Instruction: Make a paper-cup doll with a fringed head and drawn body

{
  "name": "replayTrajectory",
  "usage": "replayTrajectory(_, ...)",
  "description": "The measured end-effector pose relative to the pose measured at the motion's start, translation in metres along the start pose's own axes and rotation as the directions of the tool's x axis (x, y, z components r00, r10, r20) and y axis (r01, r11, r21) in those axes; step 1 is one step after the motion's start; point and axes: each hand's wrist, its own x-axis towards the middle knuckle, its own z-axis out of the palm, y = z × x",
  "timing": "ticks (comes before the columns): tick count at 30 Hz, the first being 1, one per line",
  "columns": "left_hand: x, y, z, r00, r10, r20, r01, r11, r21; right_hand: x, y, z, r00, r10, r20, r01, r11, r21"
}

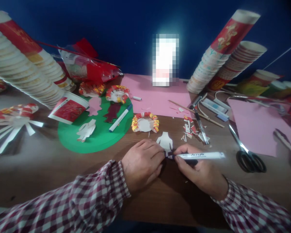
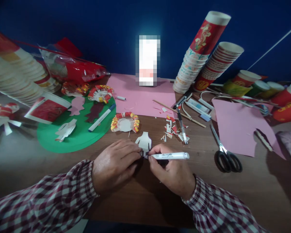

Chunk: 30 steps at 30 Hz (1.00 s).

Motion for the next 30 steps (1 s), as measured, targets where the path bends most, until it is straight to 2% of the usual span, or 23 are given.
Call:
replayTrajectory(10,0.0001,0.0005,-0.0005,1.0,-0.005,0.009,0.005,1.0,-0.019,-0.0008,-0.0027,-0.0002,1.0,0.011,-0.004,-0.011,0.999,0.031)
replayTrajectory(14,-0.0007,0.0013,-0.0007,1.0,0.009,-0.022,-0.01,1.0,-0.02,0.0006,-0.0028,-0.0033,0.995,0.056,-0.082,-0.044,0.989,0.139)
replayTrajectory(18,-0.0017,0.0021,-0.0025,0.995,0.03,-0.099,-0.032,0.999,-0.013,0.0035,0.0021,-0.0053,0.982,0.1,-0.159,-0.05,0.954,0.294)
replayTrajectory(21,-0.0018,0.0005,-0.0033,0.992,0.006,-0.125,-0.004,1.0,0.018,0.0046,0.0047,-0.0053,0.971,0.119,-0.207,-0.037,0.932,0.361)
replayTrajectory(25,-0.0014,-0.0034,-0.0027,0.997,-0.052,-0.061,0.055,0.998,0.039,0.0037,0.0032,-0.0043,0.98,0.102,-0.172,-0.043,0.947,0.318)
replayTrajectory(30,-0.0019,-0.0052,-0.0009,0.999,-0.025,-0.031,0.026,0.999,0.022,0.0016,0.0005,-0.0031,0.994,0.039,-0.105,-0.02,0.984,0.176)
